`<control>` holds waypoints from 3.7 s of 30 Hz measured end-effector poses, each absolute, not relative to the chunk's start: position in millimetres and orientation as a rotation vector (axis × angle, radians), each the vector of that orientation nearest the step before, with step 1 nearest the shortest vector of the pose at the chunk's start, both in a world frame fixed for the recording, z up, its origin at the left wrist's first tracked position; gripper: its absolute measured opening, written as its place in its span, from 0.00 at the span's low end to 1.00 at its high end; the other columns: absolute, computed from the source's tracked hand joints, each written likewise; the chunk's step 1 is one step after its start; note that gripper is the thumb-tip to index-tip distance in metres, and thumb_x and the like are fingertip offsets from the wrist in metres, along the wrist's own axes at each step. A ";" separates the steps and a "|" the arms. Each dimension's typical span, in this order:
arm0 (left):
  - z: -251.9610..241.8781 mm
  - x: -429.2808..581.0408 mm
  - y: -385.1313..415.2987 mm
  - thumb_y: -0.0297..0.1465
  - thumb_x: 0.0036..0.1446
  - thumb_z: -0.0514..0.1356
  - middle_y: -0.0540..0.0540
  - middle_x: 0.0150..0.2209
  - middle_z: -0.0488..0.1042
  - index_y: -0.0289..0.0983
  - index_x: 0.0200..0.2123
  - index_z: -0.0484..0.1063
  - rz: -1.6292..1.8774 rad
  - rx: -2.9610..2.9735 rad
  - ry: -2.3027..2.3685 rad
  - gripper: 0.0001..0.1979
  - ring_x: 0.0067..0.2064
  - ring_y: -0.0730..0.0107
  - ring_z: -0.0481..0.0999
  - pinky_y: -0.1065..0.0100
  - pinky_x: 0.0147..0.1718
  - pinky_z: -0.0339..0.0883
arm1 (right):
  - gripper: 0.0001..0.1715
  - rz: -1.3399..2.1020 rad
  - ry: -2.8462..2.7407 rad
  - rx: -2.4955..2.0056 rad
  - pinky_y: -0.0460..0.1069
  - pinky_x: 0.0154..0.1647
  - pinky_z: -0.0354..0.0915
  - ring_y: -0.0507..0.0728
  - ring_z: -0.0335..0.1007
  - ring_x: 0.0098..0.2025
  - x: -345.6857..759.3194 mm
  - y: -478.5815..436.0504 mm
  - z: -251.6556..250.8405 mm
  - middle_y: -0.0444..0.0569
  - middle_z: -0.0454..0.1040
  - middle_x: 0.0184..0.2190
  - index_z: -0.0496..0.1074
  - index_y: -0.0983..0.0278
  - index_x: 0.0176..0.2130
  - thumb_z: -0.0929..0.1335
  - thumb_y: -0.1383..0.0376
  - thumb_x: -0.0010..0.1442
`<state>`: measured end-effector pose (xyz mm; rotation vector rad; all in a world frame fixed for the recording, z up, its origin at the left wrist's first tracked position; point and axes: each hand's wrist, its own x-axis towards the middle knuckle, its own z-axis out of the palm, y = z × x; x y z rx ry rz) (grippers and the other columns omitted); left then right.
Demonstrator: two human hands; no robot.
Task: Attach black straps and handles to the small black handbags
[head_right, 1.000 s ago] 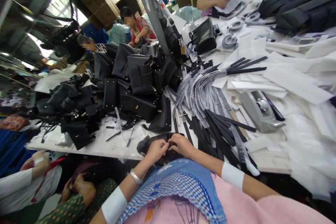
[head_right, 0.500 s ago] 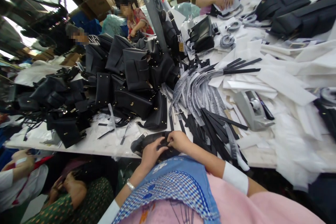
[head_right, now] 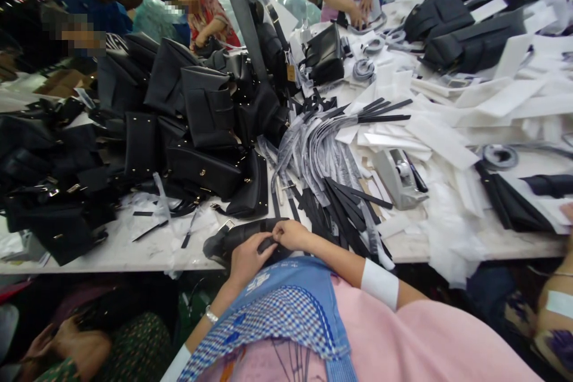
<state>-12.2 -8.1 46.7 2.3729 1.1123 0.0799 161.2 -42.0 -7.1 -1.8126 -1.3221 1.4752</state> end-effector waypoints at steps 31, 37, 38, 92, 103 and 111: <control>31.1 -30.5 -13.5 0.39 0.57 0.58 0.45 0.43 0.77 0.41 0.44 0.72 0.224 2.086 1.242 0.14 0.45 0.62 0.76 0.64 0.46 0.67 | 0.13 0.930 -1.710 -1.853 0.52 0.55 0.57 0.59 0.66 0.53 179.9 -61.4 -14.4 0.52 0.73 0.48 0.72 0.60 0.47 0.65 0.62 0.63; 30.4 -28.4 -8.9 0.48 0.54 0.58 0.47 0.28 0.77 0.38 0.35 0.71 0.159 1.784 1.448 0.19 0.30 0.64 0.78 0.68 0.31 0.67 | 0.07 1.154 -1.506 -1.579 0.48 0.43 0.63 0.55 0.71 0.39 162.7 -57.5 -27.8 0.47 0.75 0.35 0.74 0.63 0.37 0.71 0.64 0.55; 30.1 -28.3 -6.9 0.49 0.53 0.58 0.47 0.27 0.77 0.38 0.33 0.71 0.119 1.741 1.440 0.19 0.28 0.64 0.78 0.68 0.29 0.66 | 0.07 1.169 -1.479 -1.570 0.47 0.42 0.63 0.55 0.71 0.38 161.4 -57.2 -29.9 0.46 0.75 0.34 0.73 0.63 0.36 0.71 0.64 0.54; 6.0 -18.9 -6.6 0.43 0.50 0.62 0.43 0.31 0.78 0.34 0.31 0.72 0.295 1.353 1.386 0.16 0.35 0.62 0.77 0.67 0.34 0.68 | 0.20 1.530 -0.598 -1.501 0.43 0.14 0.45 0.46 0.44 0.14 176.1 -72.2 11.4 0.33 0.51 0.14 0.67 0.62 0.34 0.69 0.49 0.52; 15.0 -22.5 -7.4 0.42 0.49 0.64 0.42 0.31 0.79 0.33 0.33 0.72 0.299 1.225 1.270 0.17 0.33 0.65 0.77 0.66 0.34 0.69 | 0.18 1.168 -1.039 -1.749 0.45 0.29 0.57 0.52 0.61 0.26 153.2 -69.3 18.0 0.41 0.66 0.21 0.72 0.65 0.29 0.65 0.54 0.57; 4.3 -20.1 -10.1 0.34 0.47 0.65 0.43 0.30 0.78 0.33 0.33 0.72 0.353 1.368 1.352 0.11 0.35 0.62 0.78 0.65 0.35 0.69 | 0.16 1.115 -1.094 -1.779 0.45 0.28 0.57 0.52 0.63 0.27 150.3 -74.5 16.2 0.42 0.67 0.23 0.72 0.65 0.30 0.64 0.56 0.58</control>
